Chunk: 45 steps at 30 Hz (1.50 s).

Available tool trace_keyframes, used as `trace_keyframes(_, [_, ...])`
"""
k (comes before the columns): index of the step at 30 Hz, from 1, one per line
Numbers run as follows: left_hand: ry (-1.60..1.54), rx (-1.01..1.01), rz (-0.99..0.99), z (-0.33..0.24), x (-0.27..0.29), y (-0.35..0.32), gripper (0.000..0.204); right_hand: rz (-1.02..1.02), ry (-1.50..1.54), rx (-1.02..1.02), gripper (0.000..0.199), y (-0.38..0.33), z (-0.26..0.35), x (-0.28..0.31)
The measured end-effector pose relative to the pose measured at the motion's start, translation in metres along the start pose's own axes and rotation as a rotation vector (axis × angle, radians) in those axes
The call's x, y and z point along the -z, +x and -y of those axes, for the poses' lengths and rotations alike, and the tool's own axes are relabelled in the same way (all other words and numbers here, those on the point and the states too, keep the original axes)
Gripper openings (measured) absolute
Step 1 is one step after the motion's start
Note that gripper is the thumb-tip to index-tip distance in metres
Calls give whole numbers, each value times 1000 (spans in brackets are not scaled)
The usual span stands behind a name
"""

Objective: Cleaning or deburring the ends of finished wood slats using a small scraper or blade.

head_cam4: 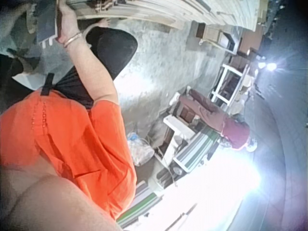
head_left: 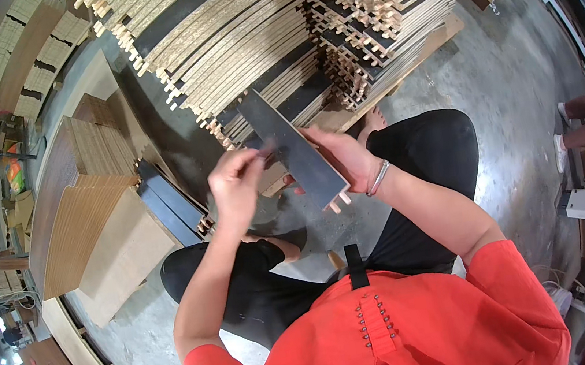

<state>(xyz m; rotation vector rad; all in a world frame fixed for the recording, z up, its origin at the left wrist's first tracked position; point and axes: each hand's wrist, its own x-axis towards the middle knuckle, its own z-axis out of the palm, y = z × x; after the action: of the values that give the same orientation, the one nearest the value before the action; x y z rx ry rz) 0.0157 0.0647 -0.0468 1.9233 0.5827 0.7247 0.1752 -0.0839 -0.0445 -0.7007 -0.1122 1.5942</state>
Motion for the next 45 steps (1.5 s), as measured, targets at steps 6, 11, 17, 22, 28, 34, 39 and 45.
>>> trace_keyframes(6, [318, -326, 156, -12, -33, 12, 2, -57, 34, 17, 73, -3, -7, 8])
trace_keyframes(11, [650, -273, -123, 63, -23, 79, 5, -44, 30, -39, 82, -3, 0, 7])
trace_keyframes(17, [534, -497, 217, 0, -40, 28, 2, -71, 23, -66, 86, 0, 1, 27])
trace_keyframes(22, [804, -301, -132, 66, -25, 101, 4, -86, 48, -87, 89, 0, 4, 24])
trace_keyframes(28, [688, -544, 75, 41, -39, 77, 3, -93, -14, -57, 90, 0, 5, 28])
trace_keyframes(34, [670, -519, -6, 62, -41, 91, 3, -123, 55, -83, 94, 0, 14, 25])
trace_keyframes(39, [339, -602, 310, -28, -52, 11, 3, -265, 125, -19, 91, 11, 7, 33])
trace_keyframes(45, [514, -463, 151, -8, -52, 31, 3, -188, 6, -45, 102, 1, 14, 25])
